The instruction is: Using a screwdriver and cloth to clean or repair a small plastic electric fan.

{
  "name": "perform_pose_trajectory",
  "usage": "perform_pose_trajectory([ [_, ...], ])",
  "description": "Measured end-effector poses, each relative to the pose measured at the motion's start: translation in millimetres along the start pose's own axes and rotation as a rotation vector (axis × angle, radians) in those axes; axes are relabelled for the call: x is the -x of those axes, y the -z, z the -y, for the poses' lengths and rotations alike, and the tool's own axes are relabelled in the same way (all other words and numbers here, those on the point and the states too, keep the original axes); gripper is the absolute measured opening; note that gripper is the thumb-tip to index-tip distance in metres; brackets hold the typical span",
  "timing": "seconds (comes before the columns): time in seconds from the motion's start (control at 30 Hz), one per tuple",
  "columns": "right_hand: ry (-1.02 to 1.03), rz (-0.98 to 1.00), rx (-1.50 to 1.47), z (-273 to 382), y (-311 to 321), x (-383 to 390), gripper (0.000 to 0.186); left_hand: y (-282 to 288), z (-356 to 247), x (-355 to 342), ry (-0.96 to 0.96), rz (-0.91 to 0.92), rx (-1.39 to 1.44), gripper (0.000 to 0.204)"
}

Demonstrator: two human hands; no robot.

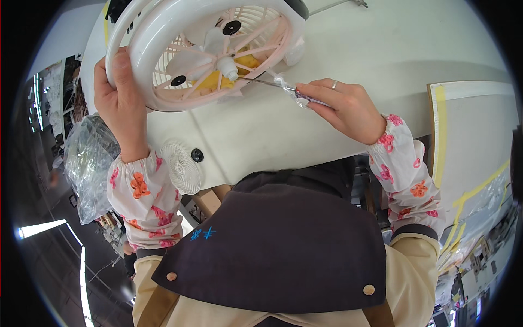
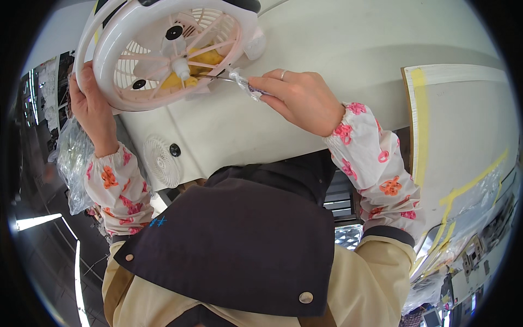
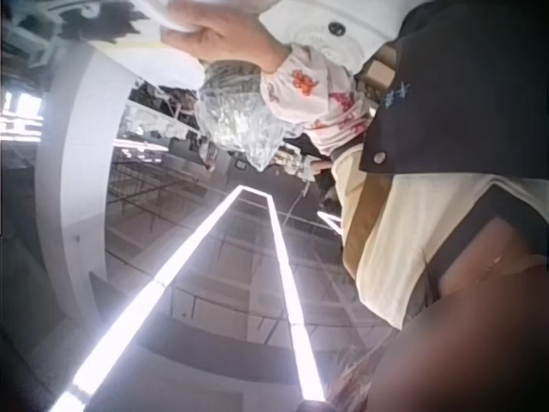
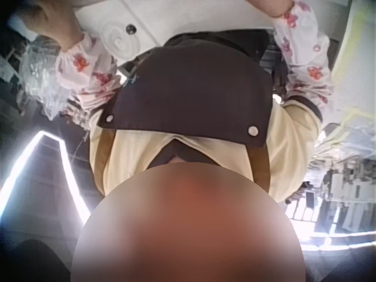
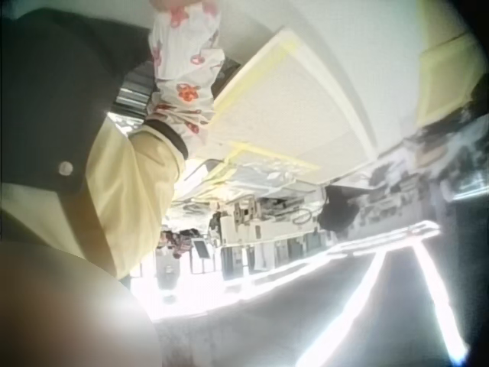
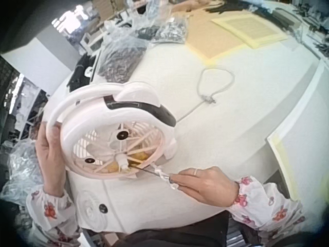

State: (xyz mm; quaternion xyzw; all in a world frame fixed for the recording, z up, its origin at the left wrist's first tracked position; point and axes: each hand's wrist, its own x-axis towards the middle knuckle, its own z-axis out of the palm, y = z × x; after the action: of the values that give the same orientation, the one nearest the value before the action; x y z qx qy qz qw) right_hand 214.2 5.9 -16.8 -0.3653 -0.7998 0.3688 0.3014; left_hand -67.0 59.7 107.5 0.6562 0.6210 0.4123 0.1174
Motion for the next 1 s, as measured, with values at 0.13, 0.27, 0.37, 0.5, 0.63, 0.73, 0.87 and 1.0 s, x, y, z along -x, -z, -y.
perform_pose_trajectory([
  [0.13,-0.049,-0.19,-0.151,14,10,-3,0.02,0,-2,3,0.017,-0.003,0.031,0.026],
  [0.27,0.052,-0.148,-0.104,15,-2,-31,0.016,0,-2,3,-0.006,-0.012,-0.007,0.025],
  [0.37,0.101,-0.078,-0.042,18,-1,-50,0.016,0,-2,1,0.021,-0.013,0.028,0.026],
  [0.5,0.029,0.11,0.067,30,24,-58,0.016,1,-1,1,-0.004,-0.025,0.047,0.026],
  [0.63,0.039,0.15,0.215,32,38,-56,0.018,1,0,2,0.007,-0.015,0.026,0.024],
  [0.73,0.026,0.085,0.006,20,26,-62,0.017,2,3,4,0.009,-0.009,-0.008,0.024],
  [0.87,-0.108,0.113,-0.287,2,6,-70,0.017,3,6,3,-0.024,0.023,0.001,0.024],
  [1.0,-0.262,0.107,-0.475,-6,-3,-70,0.02,3,8,0,-0.038,0.044,0.082,0.023],
])
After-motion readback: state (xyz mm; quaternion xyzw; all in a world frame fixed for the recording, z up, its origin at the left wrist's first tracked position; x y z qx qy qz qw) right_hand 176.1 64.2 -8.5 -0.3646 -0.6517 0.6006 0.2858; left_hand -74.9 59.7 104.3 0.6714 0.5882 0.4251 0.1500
